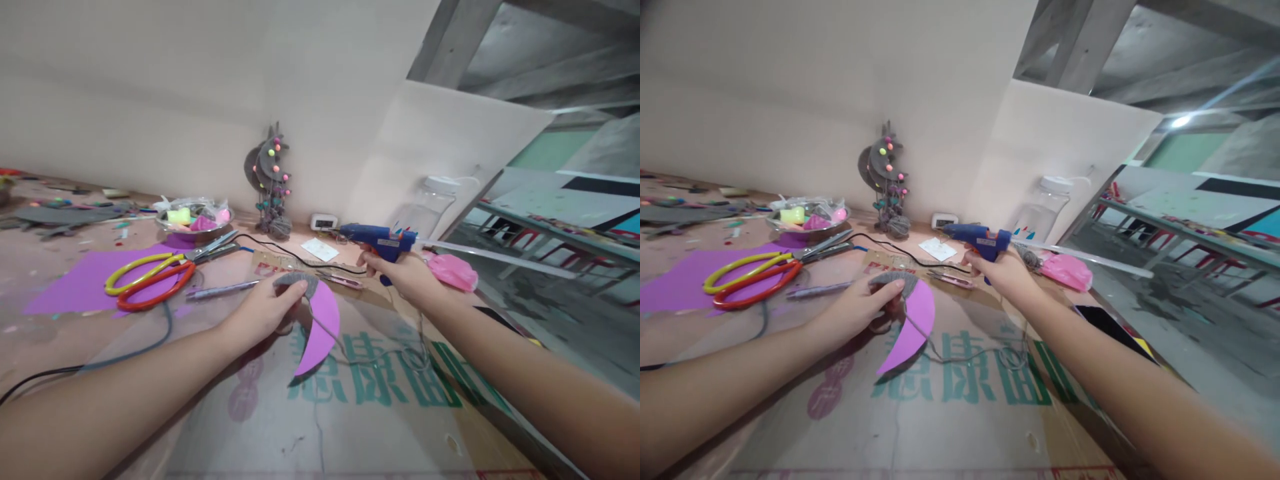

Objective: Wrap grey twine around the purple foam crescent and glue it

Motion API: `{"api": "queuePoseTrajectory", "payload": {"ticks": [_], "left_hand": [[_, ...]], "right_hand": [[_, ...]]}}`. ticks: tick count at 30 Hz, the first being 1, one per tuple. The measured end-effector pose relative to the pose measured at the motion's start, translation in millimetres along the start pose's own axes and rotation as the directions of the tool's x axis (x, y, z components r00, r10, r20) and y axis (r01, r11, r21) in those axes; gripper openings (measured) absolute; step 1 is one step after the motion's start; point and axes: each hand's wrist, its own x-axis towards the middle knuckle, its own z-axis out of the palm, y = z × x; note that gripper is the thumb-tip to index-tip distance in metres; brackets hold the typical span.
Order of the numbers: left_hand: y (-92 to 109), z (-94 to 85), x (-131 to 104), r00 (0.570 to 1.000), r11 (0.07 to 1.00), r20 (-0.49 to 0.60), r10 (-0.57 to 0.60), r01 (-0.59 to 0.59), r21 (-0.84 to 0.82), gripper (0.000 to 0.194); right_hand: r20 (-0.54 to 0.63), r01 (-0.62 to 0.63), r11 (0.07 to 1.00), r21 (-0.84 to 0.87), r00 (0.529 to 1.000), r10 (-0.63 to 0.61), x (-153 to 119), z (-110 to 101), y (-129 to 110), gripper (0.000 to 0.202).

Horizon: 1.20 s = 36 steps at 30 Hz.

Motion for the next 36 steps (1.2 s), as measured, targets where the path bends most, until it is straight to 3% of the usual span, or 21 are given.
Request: {"api": "queuePoseTrajectory", "payload": {"ticks": [6, 10, 13, 18, 25, 30, 36], "left_hand": [[2, 1.6, -3, 0.999, 0.999, -0.03, 0.018, -0.017, 0.037, 0.026], [5, 3.6, -4, 0.999, 0.999, -0.036, 0.01, -0.009, 0.049, 0.026], [5, 4.1, -4, 0.998, 0.997, -0.059, 0.008, -0.003, 0.079, 0.025], [5, 3.7, -6, 0.994, 0.988, -0.102, 0.037, -0.021, 0.154, 0.023], [6, 3.6, -6, 0.993, 0.976, -0.108, 0.049, -0.025, 0.216, 0.021], [3, 2.8, -5, 0.995, 0.986, -0.092, 0.038, -0.023, 0.162, 0.022], [4, 2.8, -6, 0.994, 0.971, -0.095, 0.058, -0.035, 0.235, 0.021]], "right_hand": [[0.026, -0.032, 0.992, -0.123, 0.999, 0.036, -60, 3, -2, 0.036], [0.122, 0.041, 0.999, 0.033, 0.992, -0.045, -76, 13, 2, 0.026], [0.192, 0.014, 0.993, 0.12, 0.981, -0.037, -80, 19, 1, 0.023], [0.151, 0.003, 0.999, 0.048, 0.988, -0.01, -81, 25, 7, 0.026], [0.179, 0.012, 1.0, -0.011, 0.984, -0.009, -80, 27, 19, 0.029], [0.214, 0.001, 0.999, 0.037, 0.977, -0.008, -80, 29, 21, 0.029], [0.216, -0.023, 0.999, 0.046, 0.976, 0.012, -79, 30, 20, 0.028]]}}
